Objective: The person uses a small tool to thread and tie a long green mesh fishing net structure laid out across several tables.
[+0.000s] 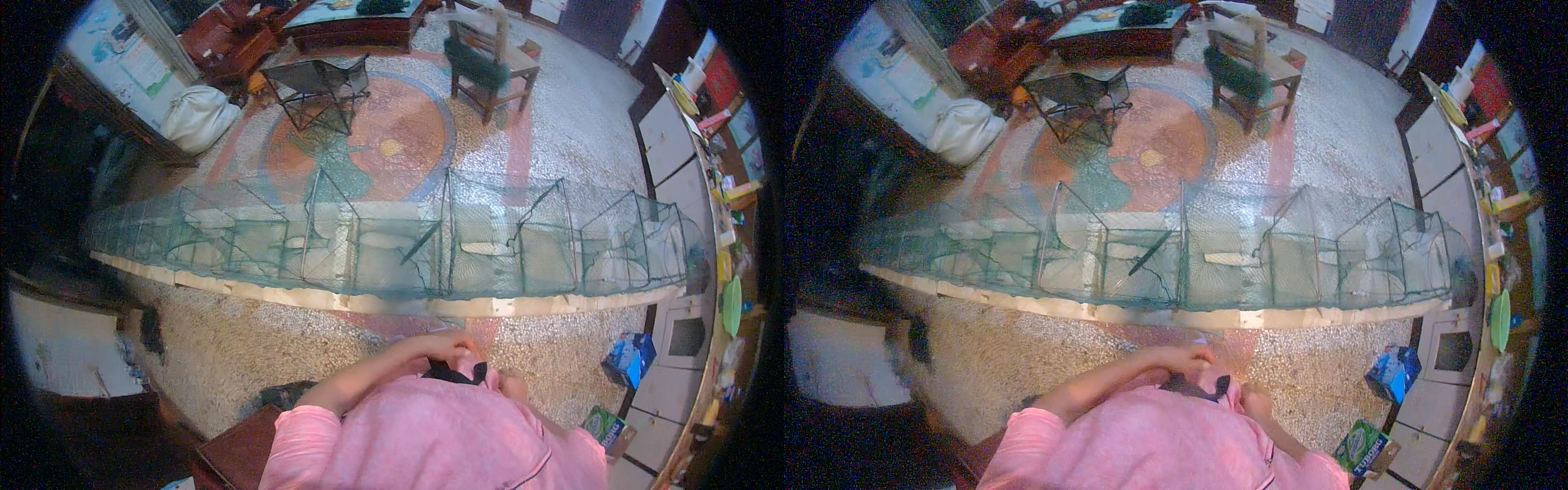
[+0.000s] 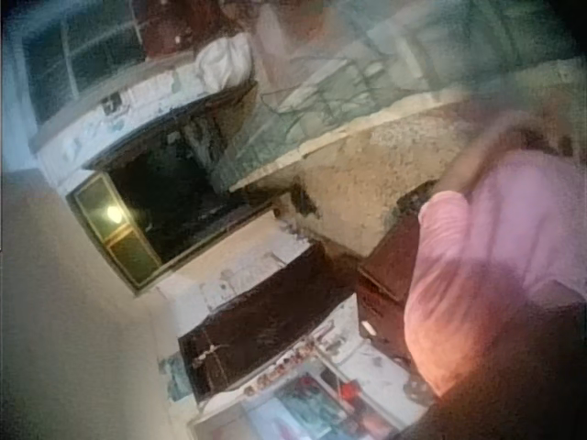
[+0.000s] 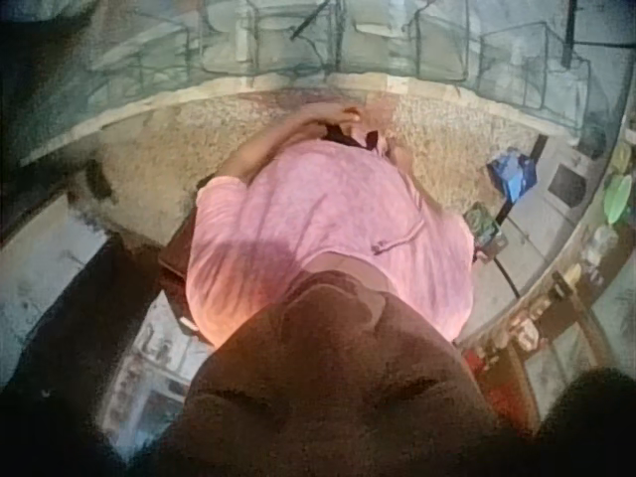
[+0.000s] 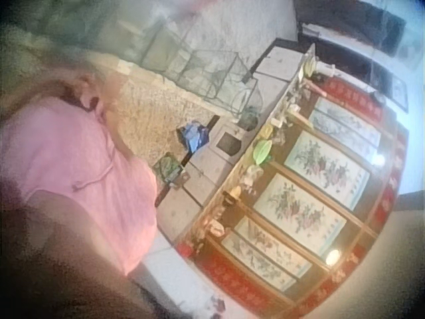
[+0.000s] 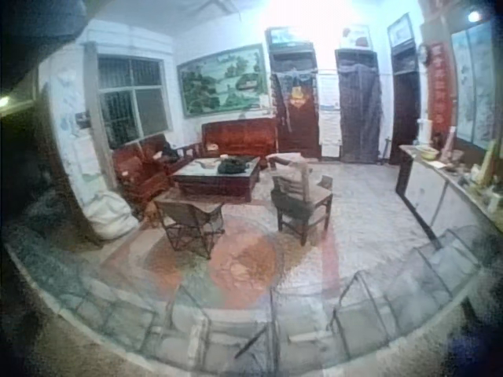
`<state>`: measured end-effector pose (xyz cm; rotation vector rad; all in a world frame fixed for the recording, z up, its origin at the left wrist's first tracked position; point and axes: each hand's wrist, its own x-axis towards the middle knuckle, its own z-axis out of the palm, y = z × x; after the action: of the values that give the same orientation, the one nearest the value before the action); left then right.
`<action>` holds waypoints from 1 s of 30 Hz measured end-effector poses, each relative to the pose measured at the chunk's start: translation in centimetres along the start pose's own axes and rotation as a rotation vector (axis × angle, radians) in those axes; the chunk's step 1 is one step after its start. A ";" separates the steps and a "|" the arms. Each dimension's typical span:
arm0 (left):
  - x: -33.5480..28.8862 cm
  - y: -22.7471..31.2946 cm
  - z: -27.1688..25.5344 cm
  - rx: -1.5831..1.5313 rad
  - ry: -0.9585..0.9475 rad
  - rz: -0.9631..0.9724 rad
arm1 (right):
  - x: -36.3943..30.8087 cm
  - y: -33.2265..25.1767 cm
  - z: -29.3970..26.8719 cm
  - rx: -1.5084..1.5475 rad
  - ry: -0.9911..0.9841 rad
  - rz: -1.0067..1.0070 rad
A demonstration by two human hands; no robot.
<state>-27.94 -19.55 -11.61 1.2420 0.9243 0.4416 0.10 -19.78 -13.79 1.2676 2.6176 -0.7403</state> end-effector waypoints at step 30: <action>-18.4 6.9 -2.1 -0.097 0.550 0.095 | 19.3 -23.9 -21.9 -0.238 0.411 -0.826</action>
<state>-38.94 -29.67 1.30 1.0950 1.2900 0.9221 -28.66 -8.13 7.69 0.2420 3.4462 -0.2233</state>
